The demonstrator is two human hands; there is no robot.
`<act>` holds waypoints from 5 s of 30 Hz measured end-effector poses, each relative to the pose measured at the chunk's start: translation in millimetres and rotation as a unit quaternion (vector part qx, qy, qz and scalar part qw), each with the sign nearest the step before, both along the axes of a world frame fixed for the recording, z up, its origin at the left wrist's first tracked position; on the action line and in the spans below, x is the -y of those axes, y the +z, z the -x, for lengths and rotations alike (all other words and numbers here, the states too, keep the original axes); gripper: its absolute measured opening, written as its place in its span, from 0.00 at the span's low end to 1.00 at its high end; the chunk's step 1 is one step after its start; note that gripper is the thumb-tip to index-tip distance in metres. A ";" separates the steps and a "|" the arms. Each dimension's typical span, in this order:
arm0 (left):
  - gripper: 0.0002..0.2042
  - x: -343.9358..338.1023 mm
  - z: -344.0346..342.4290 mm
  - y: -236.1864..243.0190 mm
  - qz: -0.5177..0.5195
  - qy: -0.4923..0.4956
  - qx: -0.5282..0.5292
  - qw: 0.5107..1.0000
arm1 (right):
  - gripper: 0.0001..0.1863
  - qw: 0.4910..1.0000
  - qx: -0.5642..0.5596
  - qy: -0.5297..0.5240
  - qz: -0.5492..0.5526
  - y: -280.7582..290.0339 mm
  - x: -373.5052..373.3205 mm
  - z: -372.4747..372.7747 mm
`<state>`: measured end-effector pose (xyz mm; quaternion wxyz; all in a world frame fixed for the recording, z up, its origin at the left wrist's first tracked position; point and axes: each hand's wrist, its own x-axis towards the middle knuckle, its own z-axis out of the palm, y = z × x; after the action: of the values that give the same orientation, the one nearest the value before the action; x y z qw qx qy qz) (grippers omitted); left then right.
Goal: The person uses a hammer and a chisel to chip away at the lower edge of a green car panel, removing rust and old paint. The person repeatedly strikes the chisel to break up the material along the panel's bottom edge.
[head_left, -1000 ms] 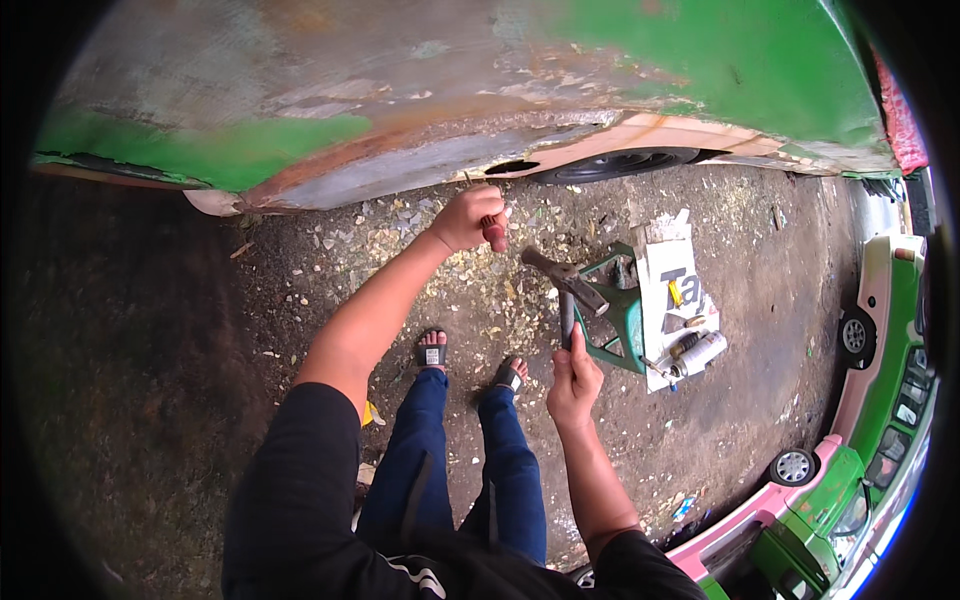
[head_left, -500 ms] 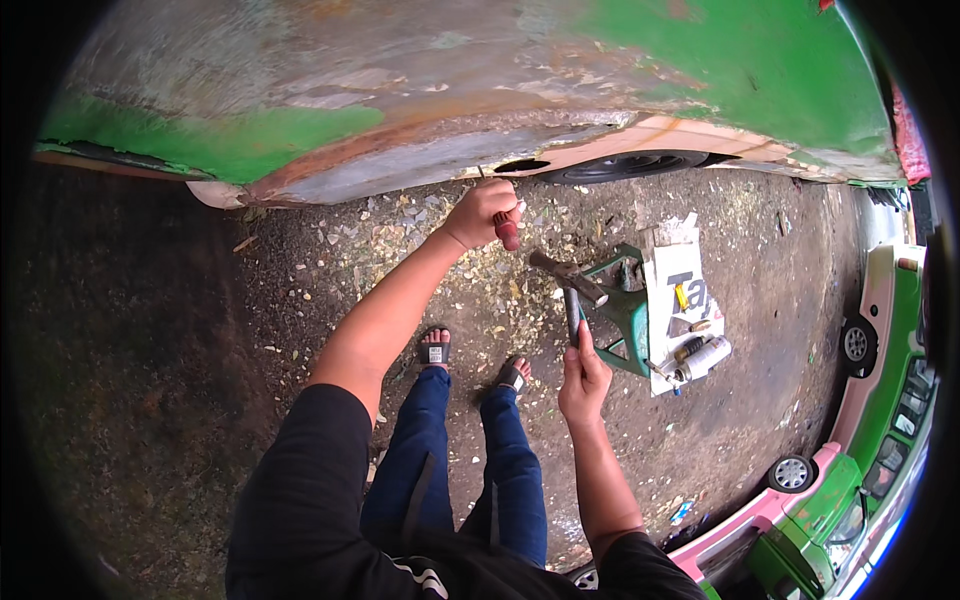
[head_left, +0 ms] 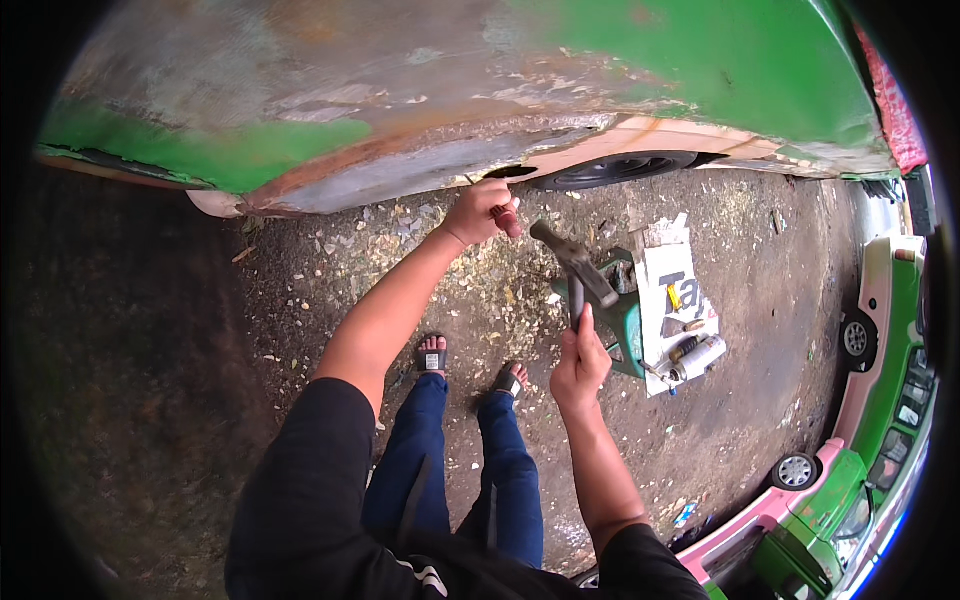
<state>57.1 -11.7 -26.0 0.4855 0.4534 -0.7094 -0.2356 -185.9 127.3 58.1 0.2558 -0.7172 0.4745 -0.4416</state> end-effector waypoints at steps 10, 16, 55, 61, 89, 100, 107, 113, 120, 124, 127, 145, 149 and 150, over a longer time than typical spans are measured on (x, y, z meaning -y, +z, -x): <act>0.15 2.5 2.6 -3.3 0.014 0.051 -0.009 0.999 | 0.28 0.992 -0.044 -0.012 -0.117 -28.6 2.9 -7.8; 0.14 0.5 -2.1 -15.1 -0.033 0.043 -0.010 0.998 | 0.29 0.984 -0.118 0.023 -0.133 -21.5 5.0 -22.8; 0.16 -34.1 -9.8 -14.6 0.011 -0.001 0.019 1.000 | 0.23 0.978 0.015 -0.064 -0.200 -22.2 -53.2 24.3; 0.15 -52.3 -1.9 -5.1 0.013 0.015 0.020 1.000 | 0.22 0.975 0.014 -0.066 -0.213 -14.8 -54.4 33.8; 0.07 -267.0 34.3 209.7 -0.128 0.269 -0.405 0.865 | 0.10 0.905 0.243 -0.224 -0.269 214.4 -174.3 242.1; 0.04 -291.2 21.8 230.7 -0.103 0.349 -0.380 0.850 | 0.12 0.915 0.239 -0.180 -0.270 244.7 -129.1 255.2; 0.06 -308.8 3.4 238.9 -0.099 0.368 -0.368 0.848 | 0.10 0.917 0.227 -0.129 -0.302 231.7 -103.9 226.3; 0.06 -275.7 -22.4 240.2 -0.116 0.356 -0.363 0.853 | 0.12 0.930 0.197 -0.099 -0.294 214.0 -69.3 190.9; 0.07 -211.1 -40.6 229.3 -0.124 0.267 -0.370 0.881 | 0.13 0.946 0.090 -0.101 -0.294 224.2 -16.4 135.9; 0.07 -185.5 -34.5 221.8 -0.154 0.230 -0.390 0.878 | 0.16 0.960 0.001 -0.078 -0.270 227.1 5.7 115.1; 0.06 -174.6 -27.4 217.9 -0.165 0.208 -0.406 0.874 | 0.16 0.957 -0.030 -0.080 -0.278 234.6 23.2 99.6; 0.06 -171.4 93.9 195.5 -0.089 0.316 -0.413 0.849 | 0.14 0.947 -0.018 0.123 -0.296 172.8 118.0 154.7; 0.05 -179.8 114.1 192.3 -0.101 0.326 -0.413 0.844 | 0.15 0.942 -0.036 0.142 -0.302 163.8 116.0 173.0; 0.05 -183.1 117.2 190.8 -0.111 0.327 -0.409 0.845 | 0.15 0.941 -0.034 0.141 -0.306 159.9 114.5 175.6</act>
<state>-60.1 171.4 164.8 0.7270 0.5725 -0.2262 -0.3044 -361.4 12.8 218.0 0.5062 -0.6783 0.4896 -0.2094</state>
